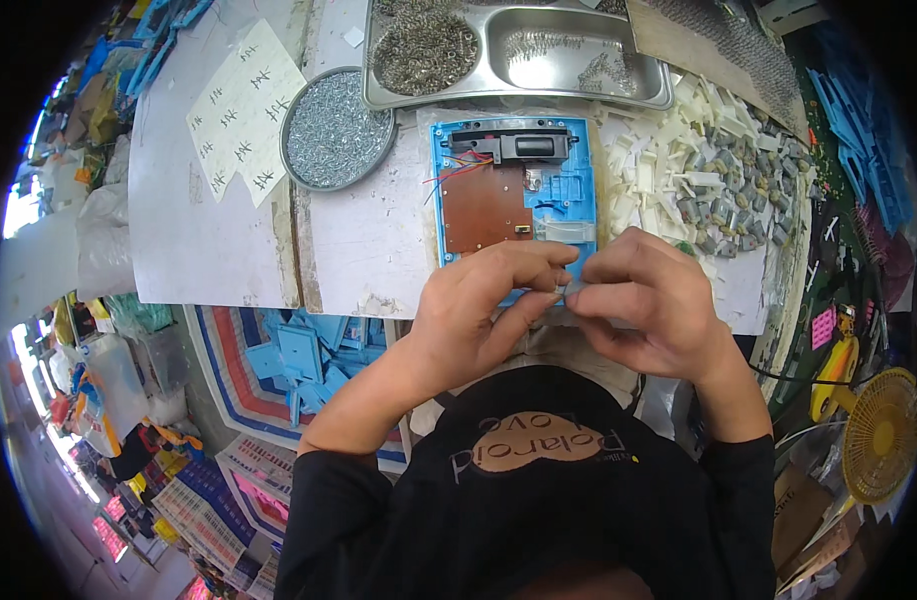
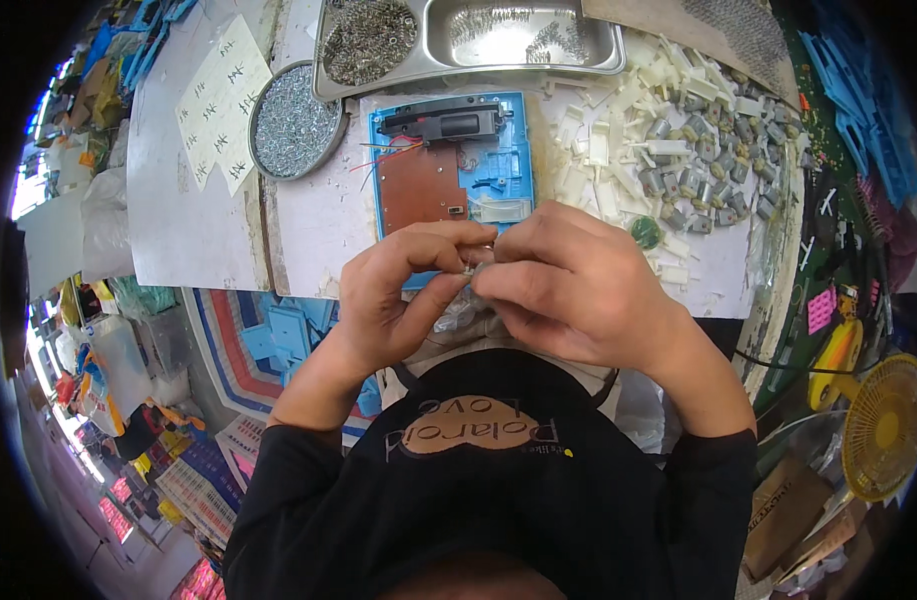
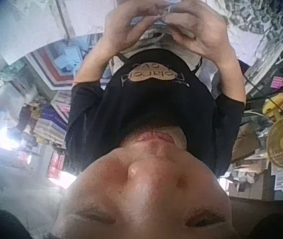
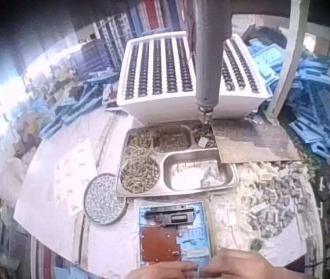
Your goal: Assemble electronic components into a blue plastic housing using a soldering iron and an electric screwdriver.
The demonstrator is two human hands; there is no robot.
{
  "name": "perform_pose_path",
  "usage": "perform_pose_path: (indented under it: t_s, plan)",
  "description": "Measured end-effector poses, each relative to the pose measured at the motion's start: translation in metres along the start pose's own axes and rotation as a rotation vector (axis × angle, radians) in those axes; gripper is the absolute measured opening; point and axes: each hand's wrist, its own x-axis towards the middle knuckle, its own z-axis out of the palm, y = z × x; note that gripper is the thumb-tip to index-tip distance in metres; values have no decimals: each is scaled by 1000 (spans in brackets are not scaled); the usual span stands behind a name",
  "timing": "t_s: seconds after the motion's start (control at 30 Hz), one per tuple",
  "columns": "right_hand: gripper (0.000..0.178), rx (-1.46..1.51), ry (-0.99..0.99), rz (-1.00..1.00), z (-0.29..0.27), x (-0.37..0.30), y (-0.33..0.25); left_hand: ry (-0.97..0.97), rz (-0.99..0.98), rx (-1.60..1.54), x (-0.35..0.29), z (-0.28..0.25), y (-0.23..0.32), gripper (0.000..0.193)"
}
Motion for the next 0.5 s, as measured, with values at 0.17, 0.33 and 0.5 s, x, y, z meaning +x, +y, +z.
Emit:
perform_pose_path:
  t_s: [0.17,0.33,0.5]
  plan:
    - [44,-77,-7,-4,-1,-5,-2,-3,32,46,-1,2,-2,24]
    - [40,-159,69,-17,1,-12,-1,106,63,83,-1,4,-1,20]
    - [40,-154,121,-24,3,-16,4,118,37,91,0,5,-4,20]
